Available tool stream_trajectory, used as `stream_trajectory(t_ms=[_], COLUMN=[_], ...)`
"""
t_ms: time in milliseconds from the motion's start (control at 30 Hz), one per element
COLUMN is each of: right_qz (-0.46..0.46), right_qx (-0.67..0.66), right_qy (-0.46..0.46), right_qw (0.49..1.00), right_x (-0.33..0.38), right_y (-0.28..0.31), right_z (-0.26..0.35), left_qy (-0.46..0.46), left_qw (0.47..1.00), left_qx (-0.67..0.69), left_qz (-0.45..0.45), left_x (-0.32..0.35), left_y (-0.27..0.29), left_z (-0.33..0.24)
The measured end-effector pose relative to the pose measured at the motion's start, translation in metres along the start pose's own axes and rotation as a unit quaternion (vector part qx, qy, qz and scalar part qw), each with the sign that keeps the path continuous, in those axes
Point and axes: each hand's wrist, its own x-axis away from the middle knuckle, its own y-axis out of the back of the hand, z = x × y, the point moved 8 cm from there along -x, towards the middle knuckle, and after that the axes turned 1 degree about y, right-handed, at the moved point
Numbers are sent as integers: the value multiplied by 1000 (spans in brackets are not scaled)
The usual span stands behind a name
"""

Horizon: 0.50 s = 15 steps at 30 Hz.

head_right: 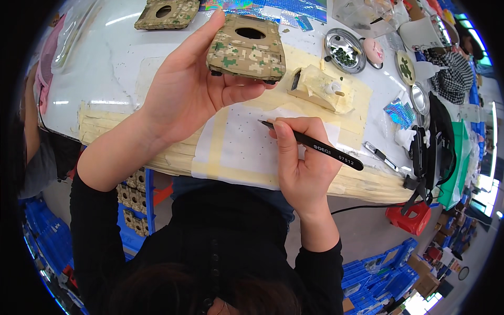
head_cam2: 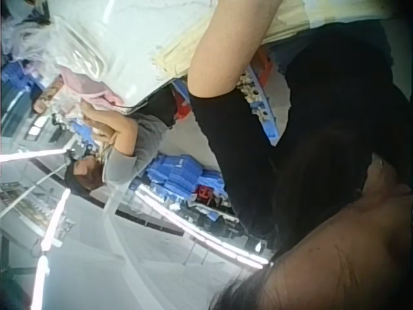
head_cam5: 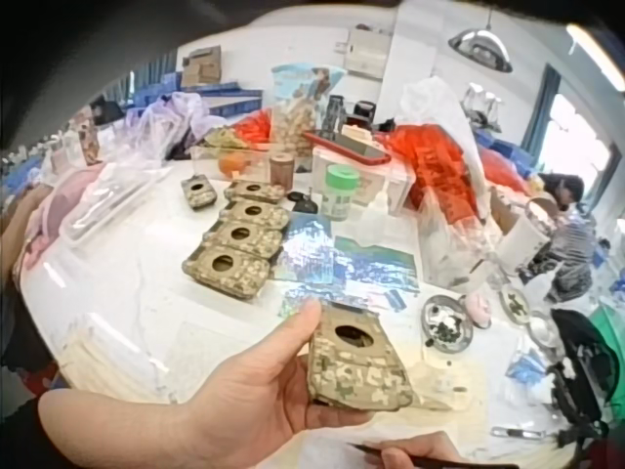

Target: Detailing small toy tank models using precision tools and applying components.

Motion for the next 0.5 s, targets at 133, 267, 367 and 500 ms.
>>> stream_trajectory(t_ms=[133,267,367,500], right_qz=[-6,-1,1,3], right_qx=[2,16,13,13], right_qy=[-15,-13,-12,-10], right_qw=[1000,1000,1000,1000], right_x=[1,0,0,0], right_y=[0,1,0,0], right_z=[-1,-2,-1,-1], left_qy=[-3,-52,-16,38], left_qw=[1000,991,1000,998], left_qx=[-2,-88,-3,9], left_qz=[-1,-87,-26,-43], left_x=[1,15,11,5], left_y=[0,-18,-17,-14], left_z=[-1,-12,-7,-5])
